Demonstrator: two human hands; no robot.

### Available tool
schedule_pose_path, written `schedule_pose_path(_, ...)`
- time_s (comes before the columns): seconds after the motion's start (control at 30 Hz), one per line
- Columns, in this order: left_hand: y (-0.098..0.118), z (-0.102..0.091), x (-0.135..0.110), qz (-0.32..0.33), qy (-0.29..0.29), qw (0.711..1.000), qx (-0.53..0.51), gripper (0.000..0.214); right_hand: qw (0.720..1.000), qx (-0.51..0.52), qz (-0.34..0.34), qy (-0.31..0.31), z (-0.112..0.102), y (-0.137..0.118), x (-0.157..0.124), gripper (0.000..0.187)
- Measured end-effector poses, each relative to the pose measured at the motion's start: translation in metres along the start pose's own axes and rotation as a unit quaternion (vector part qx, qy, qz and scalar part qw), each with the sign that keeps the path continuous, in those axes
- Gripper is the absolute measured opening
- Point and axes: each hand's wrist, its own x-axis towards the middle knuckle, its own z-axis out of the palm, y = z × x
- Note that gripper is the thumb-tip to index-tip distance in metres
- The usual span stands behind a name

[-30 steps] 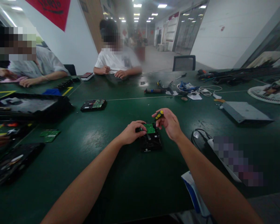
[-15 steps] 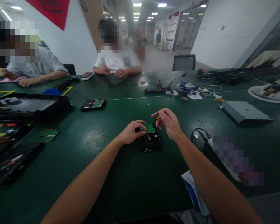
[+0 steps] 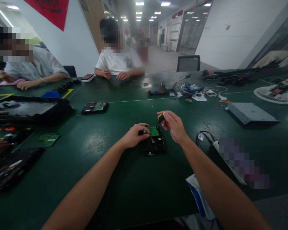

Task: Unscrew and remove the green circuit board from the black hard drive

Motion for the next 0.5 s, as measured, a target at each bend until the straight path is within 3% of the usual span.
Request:
schedule_pose_path(0.27,0.0003,-0.0009,-0.0005,-0.006,-0.004,1.0,0.005,0.013,1.0,0.02,0.008,-0.002,0.0042,-0.0025,-0.0026,0.027)
schedule_pose_path(0.5,0.0022,-0.0014,-0.0012,-0.011,-0.005,1.0,0.005,0.012,0.999,0.028,0.001,-0.021,0.0015,-0.0001,-0.0011,0.037)
